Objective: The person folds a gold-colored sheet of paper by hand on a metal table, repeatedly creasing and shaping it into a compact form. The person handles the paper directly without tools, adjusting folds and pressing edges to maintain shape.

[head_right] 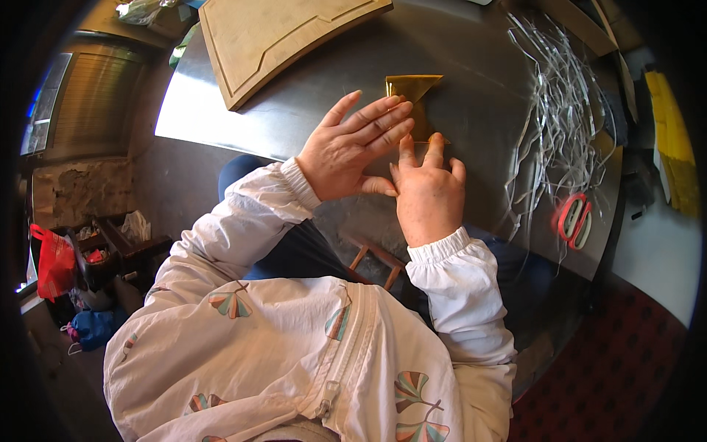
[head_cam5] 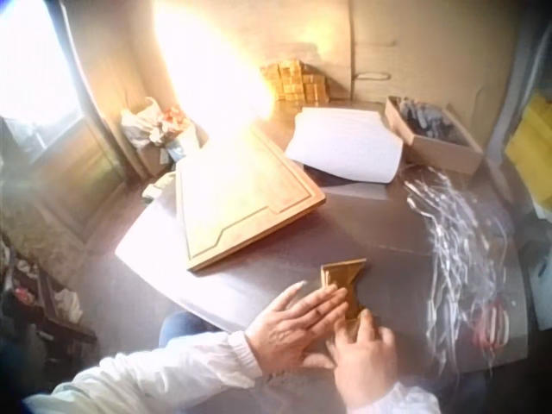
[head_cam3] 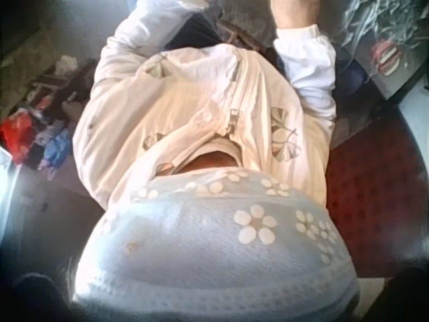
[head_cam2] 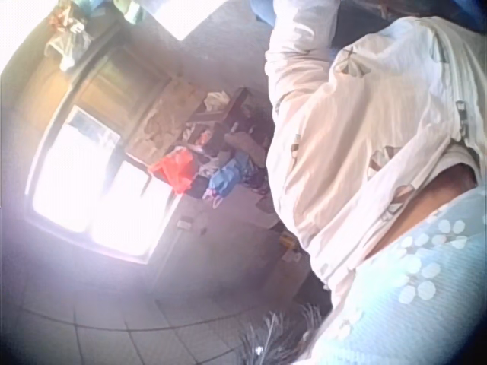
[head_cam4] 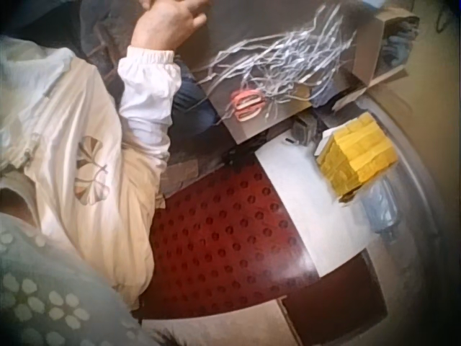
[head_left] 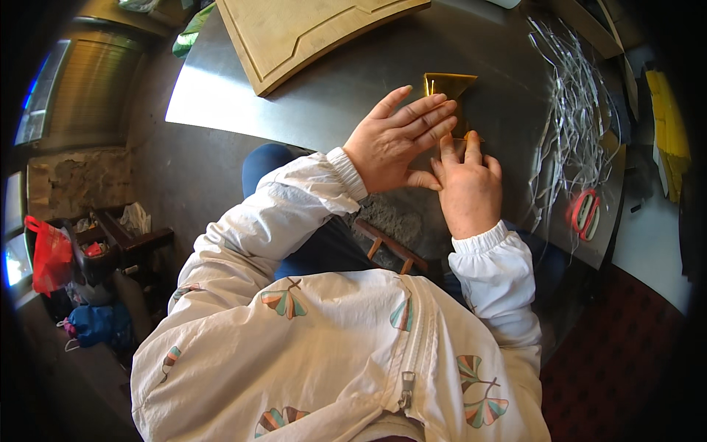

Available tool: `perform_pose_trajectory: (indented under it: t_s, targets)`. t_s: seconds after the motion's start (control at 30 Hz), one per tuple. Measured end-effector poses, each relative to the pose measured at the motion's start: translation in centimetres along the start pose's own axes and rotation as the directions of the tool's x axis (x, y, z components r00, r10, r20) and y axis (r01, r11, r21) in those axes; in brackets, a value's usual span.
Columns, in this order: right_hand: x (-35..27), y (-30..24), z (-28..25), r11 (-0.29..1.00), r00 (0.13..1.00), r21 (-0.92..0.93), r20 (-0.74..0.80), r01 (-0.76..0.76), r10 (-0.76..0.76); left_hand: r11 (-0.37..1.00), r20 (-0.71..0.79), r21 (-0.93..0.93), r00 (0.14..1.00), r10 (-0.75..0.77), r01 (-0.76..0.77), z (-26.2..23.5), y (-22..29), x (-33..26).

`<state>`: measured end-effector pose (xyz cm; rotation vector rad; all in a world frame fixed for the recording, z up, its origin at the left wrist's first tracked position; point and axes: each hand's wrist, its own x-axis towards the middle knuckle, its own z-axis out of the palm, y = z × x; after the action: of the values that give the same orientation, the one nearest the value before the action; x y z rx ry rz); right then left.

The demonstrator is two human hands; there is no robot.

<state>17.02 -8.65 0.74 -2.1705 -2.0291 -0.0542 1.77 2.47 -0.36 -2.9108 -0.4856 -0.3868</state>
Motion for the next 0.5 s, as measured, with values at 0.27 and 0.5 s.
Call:
perform_pose_trajectory:
  t_s: [0.27,0.5]
  targets:
    - [0.0,0.4,0.3,1.0,1.0,0.002,0.005,0.025,-0.025,0.963,0.079,-0.163,0.976,-0.205,0.216,1.2,-0.4,0.7]
    - [0.0,-0.2,0.1,1.0,0.997,0.027,-0.076,0.007,-0.005,0.903,0.01,-0.172,0.917,-0.399,0.395,4.0,-3.0,3.7]
